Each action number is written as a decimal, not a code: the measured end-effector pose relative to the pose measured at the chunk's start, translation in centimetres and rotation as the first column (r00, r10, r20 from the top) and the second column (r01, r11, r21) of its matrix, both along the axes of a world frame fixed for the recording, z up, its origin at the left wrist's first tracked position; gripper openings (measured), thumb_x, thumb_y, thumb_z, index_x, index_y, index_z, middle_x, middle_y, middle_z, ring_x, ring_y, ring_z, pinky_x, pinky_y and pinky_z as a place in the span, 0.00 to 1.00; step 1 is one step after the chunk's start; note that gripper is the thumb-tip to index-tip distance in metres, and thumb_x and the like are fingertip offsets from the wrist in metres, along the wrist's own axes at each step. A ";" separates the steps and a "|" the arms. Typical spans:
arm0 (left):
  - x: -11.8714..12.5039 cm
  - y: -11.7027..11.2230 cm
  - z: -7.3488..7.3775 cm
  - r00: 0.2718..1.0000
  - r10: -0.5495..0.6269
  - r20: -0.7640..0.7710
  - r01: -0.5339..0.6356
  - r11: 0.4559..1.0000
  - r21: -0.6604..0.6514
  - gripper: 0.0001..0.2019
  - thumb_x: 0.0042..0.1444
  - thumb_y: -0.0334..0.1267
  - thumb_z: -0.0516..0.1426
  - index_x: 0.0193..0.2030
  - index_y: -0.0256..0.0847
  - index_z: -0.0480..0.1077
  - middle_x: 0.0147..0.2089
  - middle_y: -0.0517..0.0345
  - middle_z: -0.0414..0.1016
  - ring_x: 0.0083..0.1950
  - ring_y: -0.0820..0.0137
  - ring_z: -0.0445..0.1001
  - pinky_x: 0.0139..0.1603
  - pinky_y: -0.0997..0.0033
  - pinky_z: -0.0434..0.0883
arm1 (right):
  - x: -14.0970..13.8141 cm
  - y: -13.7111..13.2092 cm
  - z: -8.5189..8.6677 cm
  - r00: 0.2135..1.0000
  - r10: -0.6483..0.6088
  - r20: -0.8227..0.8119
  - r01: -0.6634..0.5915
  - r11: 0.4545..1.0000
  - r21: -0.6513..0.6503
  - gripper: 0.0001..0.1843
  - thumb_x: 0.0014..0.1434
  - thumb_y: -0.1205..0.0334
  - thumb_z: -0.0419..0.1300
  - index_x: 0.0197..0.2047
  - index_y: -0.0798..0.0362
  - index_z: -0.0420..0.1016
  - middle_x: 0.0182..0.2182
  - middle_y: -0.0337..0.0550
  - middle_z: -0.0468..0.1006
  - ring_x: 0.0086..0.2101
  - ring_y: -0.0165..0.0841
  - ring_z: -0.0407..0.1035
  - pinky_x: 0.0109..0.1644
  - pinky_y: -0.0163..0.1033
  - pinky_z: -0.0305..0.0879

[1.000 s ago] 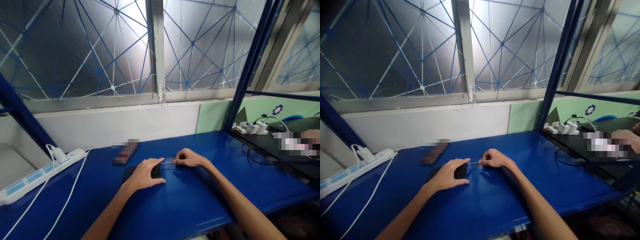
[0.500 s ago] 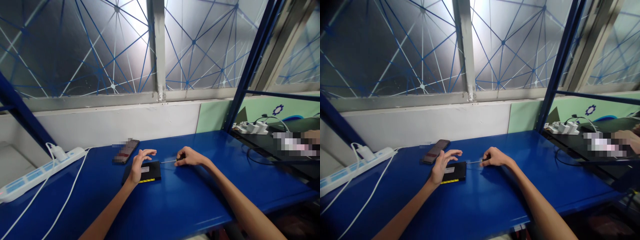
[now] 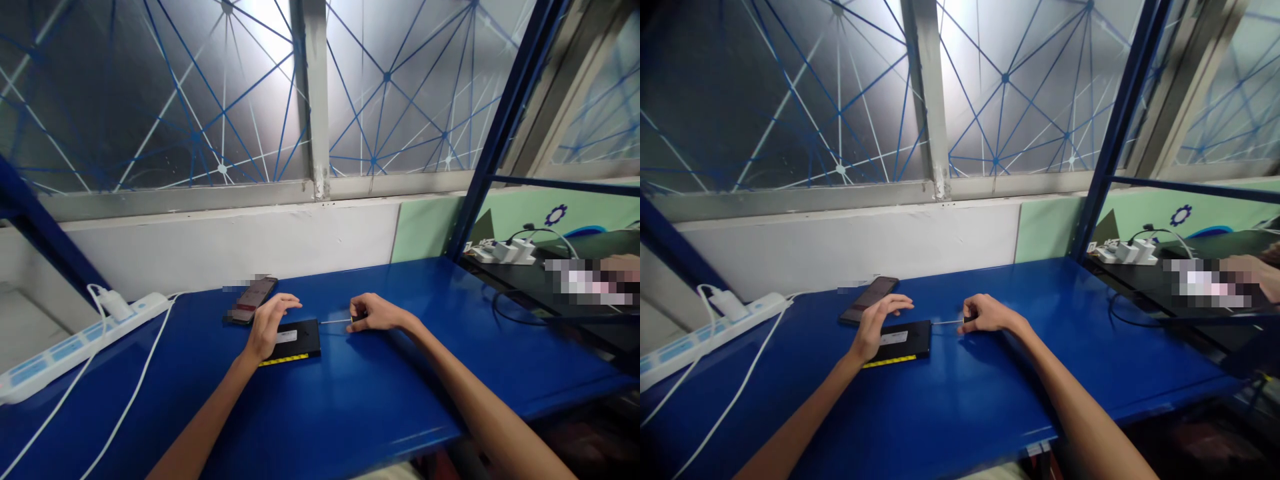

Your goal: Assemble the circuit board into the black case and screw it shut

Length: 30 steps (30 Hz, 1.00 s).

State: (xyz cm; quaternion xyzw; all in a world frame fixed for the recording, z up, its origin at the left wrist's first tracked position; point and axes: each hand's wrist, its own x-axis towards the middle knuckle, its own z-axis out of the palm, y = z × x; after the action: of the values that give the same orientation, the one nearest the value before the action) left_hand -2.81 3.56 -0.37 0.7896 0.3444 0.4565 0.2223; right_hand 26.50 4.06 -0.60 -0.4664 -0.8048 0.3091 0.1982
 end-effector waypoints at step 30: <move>1.6 -1.0 0.1 1.000 -0.008 -0.011 0.007 0.999 -0.040 0.30 0.69 0.48 0.37 0.36 0.40 0.78 0.47 0.51 0.77 0.42 0.63 0.74 0.41 0.65 0.72 | 0.3 0.1 0.3 0.997 -0.033 0.066 0.034 0.999 -0.006 0.25 0.48 0.40 0.64 0.20 0.55 0.67 0.17 0.31 0.58 0.21 0.25 0.51 0.24 0.33 0.47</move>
State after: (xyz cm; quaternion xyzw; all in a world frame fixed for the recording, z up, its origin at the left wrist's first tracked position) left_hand -1.25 2.59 -0.23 0.7889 0.3516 0.4445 0.2377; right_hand 26.75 4.14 -0.31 -0.4904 -0.8018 0.2932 0.1747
